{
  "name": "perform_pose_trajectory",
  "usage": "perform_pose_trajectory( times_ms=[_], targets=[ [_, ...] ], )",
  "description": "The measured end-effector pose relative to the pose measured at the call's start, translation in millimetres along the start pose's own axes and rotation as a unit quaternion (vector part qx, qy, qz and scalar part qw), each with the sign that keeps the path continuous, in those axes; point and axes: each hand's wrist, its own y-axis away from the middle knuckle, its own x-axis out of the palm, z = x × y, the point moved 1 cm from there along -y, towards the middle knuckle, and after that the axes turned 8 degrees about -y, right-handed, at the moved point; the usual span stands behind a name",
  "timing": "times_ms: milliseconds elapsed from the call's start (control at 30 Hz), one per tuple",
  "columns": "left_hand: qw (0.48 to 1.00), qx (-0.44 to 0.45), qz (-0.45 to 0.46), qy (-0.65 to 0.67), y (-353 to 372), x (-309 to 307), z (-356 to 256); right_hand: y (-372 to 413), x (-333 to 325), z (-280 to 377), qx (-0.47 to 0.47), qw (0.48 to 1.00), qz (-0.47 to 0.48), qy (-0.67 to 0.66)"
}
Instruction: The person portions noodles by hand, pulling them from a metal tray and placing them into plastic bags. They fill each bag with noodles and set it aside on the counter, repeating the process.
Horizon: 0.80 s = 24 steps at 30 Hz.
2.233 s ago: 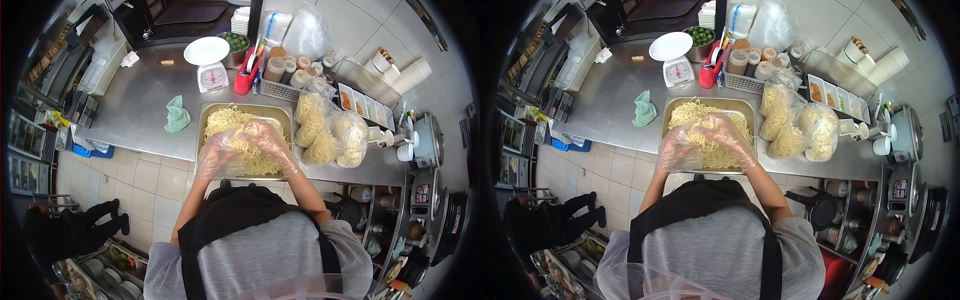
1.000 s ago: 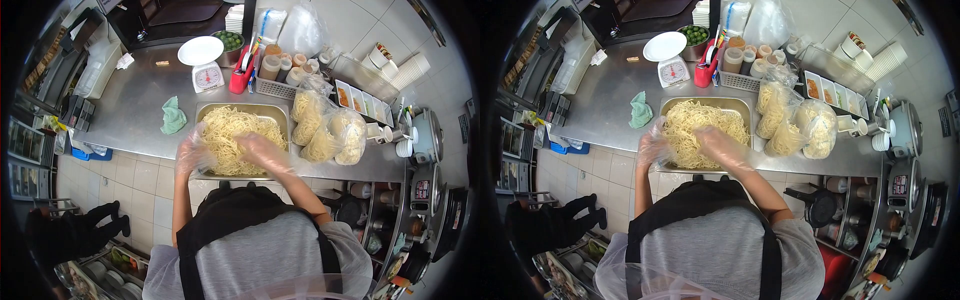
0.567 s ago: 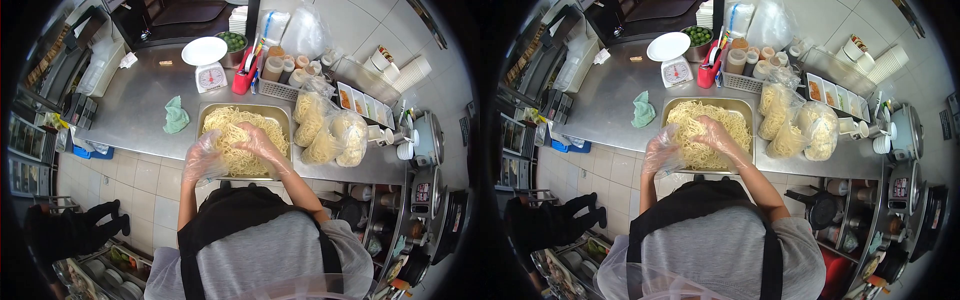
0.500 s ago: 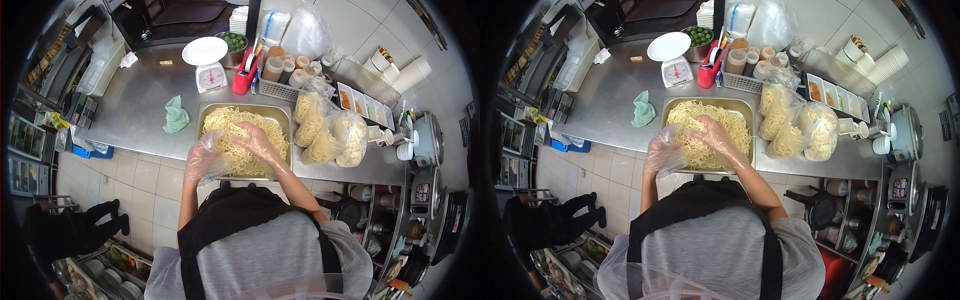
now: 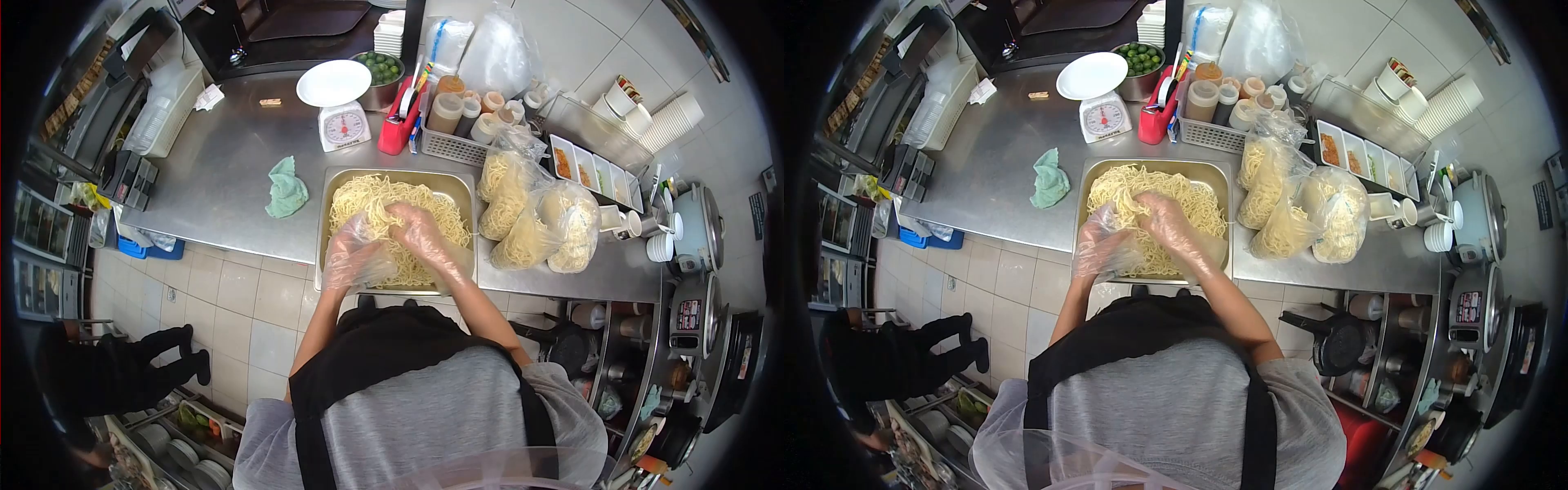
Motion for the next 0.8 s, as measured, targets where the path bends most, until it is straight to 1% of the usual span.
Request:
perform_pose_trajectory(
  times_ms=[100,133,233,267,300,333,400,433,500,533,600,633,733,800],
  targets=[
    [0.996,-0.057,-0.026,0.057,-8.0,-2.4,6.0,5.2,5.6,12.4,-0.041,0.995,-0.016,0.084],
    [0.996,-0.055,-0.019,0.074,-10.1,-3.6,10.1,9.2,4.9,23.6,-0.048,0.99,-0.025,0.128],
    [0.991,-0.045,-0.011,0.13,-11.4,-7.7,12.5,10.1,1.3,26.1,0.014,1.0,0.01,0.01],
    [0.988,-0.037,-0.016,0.149,-10.6,-7.9,11.1,10.5,-1.1,20.9,0.061,0.992,0.011,-0.111],
    [0.985,-0.029,-0.022,0.17,-9.5,-8.8,6.7,10.6,-3.4,13.3,0.106,0.967,0.013,-0.23],
    [0.984,-0.046,-0.016,0.169,-8.6,-12.3,2.7,10.1,-3.7,7.2,0.15,0.927,0.015,-0.344],
    [0.983,-0.078,0.003,0.167,-8.1,-18.0,-2.7,11.0,-4.1,0.5,0.145,0.918,0.008,-0.368],
    [0.992,-0.046,0.009,0.114,-8.6,-14.3,2.4,12.9,-4.0,-0.8,0.144,0.913,0.004,-0.381],
    [1.0,0.021,0.015,0.006,-10.2,-5.9,16.0,12.7,6.0,0.9,0.089,0.959,-0.004,-0.27],
    [0.999,-0.013,0.035,0.033,-6.9,-7.9,-4.1,10.7,8.6,3.1,0.059,0.976,-0.008,-0.212],
    [0.99,-0.083,0.078,0.088,3.8,-12.6,-40.0,11.2,2.0,12.9,0.04,0.983,0.008,-0.18],
    [0.99,-0.08,0.07,0.092,4.8,-9.4,-38.3,12.1,-0.5,16.5,0.032,0.986,0.015,-0.165],
    [0.99,-0.07,0.046,0.116,2.2,-1.8,-18.3,7.3,-2.7,7.2,0.055,0.986,0.024,-0.155],
    [0.987,-0.062,0.028,0.148,-2.6,-2.2,-7.5,4.7,3.0,2.1,0.014,0.993,-0.008,-0.12]
  ],
)
